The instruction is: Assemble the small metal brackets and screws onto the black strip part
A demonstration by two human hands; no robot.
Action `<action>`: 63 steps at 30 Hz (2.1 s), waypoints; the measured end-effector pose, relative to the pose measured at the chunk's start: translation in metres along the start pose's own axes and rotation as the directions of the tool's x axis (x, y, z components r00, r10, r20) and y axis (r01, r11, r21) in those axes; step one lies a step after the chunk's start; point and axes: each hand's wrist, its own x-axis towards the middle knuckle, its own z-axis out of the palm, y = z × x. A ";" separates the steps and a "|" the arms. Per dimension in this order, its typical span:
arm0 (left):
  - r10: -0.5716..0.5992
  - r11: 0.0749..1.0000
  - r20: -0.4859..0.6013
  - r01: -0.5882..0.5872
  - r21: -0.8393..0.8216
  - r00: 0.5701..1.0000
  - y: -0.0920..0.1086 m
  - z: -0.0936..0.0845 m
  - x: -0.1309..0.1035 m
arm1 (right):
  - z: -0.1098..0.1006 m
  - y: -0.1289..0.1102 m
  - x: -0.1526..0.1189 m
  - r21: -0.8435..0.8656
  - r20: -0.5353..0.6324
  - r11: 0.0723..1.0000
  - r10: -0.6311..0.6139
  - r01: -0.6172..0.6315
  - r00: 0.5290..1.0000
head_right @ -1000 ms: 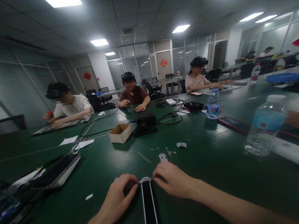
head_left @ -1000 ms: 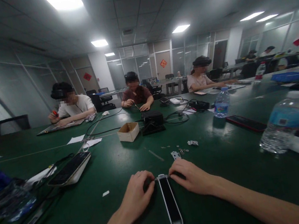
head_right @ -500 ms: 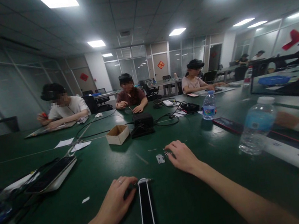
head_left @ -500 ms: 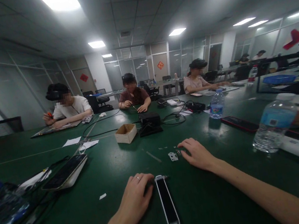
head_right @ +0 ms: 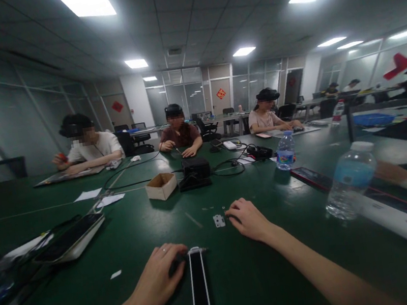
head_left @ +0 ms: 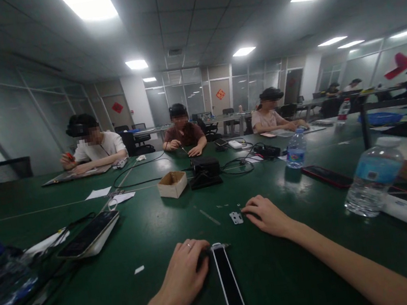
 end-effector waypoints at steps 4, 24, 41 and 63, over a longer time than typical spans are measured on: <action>-0.001 1.000 -0.004 0.001 -0.006 1.000 -0.002 0.001 0.000 | -0.001 -0.004 0.001 0.006 0.024 0.999 0.051 -0.051 0.998; 0.216 0.976 -0.266 -0.210 0.051 0.940 0.022 0.006 -0.007 | 0.002 -0.097 -0.016 0.335 -0.354 0.808 -0.369 0.484 0.860; 0.294 0.936 -0.289 -0.336 -0.108 0.911 0.021 0.005 -0.007 | 0.011 -0.106 -0.017 0.363 -0.394 0.790 -0.350 0.494 0.850; -0.230 0.947 0.070 0.240 -0.215 0.971 -0.002 -0.011 0.003 | -0.001 -0.081 -0.015 0.267 0.057 0.947 -0.200 0.178 0.978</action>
